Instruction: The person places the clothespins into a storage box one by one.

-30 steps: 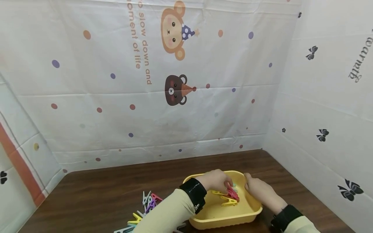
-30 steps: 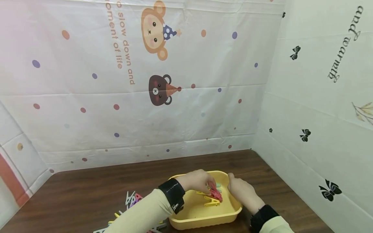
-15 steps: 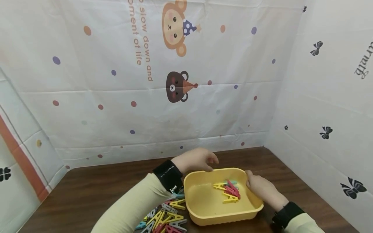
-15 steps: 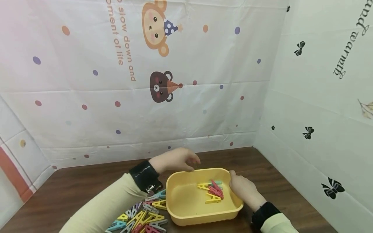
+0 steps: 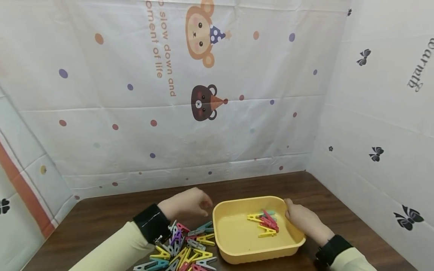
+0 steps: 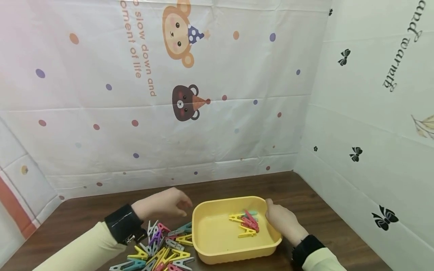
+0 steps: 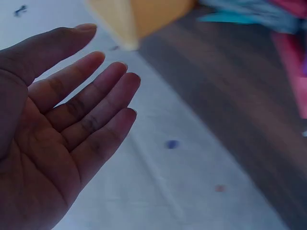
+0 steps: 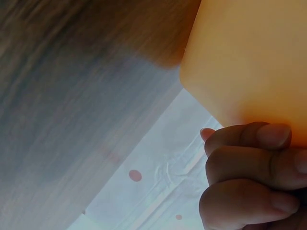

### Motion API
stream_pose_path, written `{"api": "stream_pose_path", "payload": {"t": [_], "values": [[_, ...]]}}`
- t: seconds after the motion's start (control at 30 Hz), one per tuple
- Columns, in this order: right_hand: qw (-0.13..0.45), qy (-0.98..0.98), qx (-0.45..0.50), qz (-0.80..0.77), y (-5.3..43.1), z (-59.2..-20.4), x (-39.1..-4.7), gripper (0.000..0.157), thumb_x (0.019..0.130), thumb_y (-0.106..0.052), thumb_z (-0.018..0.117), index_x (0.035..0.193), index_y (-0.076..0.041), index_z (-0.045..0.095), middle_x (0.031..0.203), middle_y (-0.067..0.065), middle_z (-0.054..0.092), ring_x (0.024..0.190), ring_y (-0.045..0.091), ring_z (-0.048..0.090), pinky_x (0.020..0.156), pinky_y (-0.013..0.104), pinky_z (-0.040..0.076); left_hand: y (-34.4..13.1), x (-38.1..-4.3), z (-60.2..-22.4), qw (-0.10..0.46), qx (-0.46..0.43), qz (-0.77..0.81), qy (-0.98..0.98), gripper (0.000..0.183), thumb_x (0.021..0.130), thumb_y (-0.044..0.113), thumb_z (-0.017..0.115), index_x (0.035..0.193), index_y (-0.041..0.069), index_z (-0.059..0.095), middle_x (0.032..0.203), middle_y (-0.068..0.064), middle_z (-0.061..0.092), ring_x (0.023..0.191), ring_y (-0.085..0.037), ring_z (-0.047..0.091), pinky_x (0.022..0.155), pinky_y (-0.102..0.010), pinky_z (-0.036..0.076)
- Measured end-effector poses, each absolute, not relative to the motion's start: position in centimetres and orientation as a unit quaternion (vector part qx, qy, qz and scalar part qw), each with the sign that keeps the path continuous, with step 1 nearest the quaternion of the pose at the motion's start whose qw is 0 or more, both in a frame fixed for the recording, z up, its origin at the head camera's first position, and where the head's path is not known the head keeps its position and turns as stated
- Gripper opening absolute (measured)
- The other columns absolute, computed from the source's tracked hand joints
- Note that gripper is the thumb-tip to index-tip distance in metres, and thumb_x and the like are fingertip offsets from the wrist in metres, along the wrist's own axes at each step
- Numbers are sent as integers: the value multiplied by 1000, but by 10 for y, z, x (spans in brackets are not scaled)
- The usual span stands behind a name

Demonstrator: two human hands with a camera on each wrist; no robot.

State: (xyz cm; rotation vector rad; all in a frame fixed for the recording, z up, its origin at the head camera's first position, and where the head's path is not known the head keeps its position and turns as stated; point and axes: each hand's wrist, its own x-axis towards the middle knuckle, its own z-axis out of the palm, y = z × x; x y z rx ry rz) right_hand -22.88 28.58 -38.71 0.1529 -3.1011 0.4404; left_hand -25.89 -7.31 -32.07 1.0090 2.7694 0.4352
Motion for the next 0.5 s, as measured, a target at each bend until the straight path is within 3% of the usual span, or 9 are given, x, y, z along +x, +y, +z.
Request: {"api": "stream_pose_path", "payload": {"t": [0.17, 0.5], "values": [[9, -990, 47, 136, 287, -383, -230, 45, 101, -10, 48, 137, 17, 45, 71, 6, 58, 56, 15, 52, 51, 29, 41, -81, -261, -341, 86, 320, 137, 934, 22, 84, 13, 79, 106, 7, 79, 102, -6, 78, 91, -19, 71, 79, -34, 59], [9, -986, 48, 158, 284, -389, -226, 42, 100, -8, 49, 134, 17, 46, 62, 4, 50, 50, 14, 46, 50, 26, 35, -63, -271, -376, 116, 292, 165, 935, 19, 77, 8, 85, 94, 6, 79, 81, -1, 74, 68, -9, 62, 64, -25, 54]]}}
